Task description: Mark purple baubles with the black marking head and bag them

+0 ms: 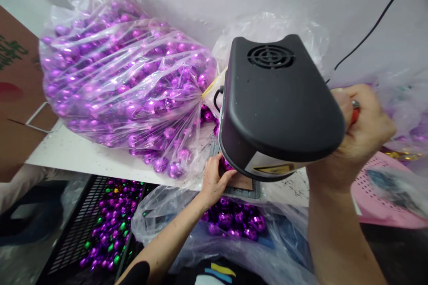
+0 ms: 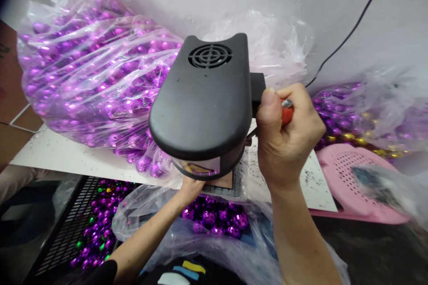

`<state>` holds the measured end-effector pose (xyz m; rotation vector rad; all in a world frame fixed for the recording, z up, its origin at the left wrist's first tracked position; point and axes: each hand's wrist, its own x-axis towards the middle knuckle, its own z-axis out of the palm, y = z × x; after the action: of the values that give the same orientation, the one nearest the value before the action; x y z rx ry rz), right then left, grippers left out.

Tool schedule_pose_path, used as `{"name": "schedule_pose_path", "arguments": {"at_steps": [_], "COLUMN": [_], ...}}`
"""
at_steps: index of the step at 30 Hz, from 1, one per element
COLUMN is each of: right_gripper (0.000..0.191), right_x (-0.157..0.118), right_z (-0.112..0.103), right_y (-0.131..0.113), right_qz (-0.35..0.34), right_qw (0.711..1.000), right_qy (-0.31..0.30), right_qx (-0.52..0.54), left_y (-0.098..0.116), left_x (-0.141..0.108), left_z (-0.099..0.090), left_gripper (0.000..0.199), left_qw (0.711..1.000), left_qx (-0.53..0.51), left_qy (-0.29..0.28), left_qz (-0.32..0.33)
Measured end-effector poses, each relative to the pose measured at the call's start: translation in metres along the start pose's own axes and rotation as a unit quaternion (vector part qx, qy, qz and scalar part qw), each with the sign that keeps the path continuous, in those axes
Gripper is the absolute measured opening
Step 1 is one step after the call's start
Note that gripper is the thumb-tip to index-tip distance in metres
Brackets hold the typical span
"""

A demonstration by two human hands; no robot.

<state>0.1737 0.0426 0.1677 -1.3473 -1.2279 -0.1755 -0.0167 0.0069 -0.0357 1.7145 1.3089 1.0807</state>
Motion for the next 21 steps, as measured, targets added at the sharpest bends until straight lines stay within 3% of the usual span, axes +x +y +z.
{"name": "schedule_pose_path", "arguments": {"at_steps": [6, 15, 21], "right_gripper": [0.053, 0.043, 0.039], "right_x": [-0.001, -0.004, -0.004], "right_z": [-0.002, -0.002, -0.003], "right_y": [-0.001, 0.001, 0.002], "right_qz": [-0.003, 0.006, 0.016], "right_qw": [1.000, 1.000, 1.000], "right_qy": [0.002, 0.007, -0.007], "right_qx": [-0.017, 0.002, 0.007], "left_y": [0.007, 0.011, 0.011], "left_x": [-0.004, -0.002, 0.000], "left_z": [0.003, 0.018, 0.019], "left_gripper": [0.029, 0.035, 0.036], "left_qw": [0.984, 0.991, 0.993], "left_qx": [0.131, 0.119, 0.101], "left_qy": [-0.038, -0.004, -0.034], "left_qz": [0.116, 0.055, 0.056]}}
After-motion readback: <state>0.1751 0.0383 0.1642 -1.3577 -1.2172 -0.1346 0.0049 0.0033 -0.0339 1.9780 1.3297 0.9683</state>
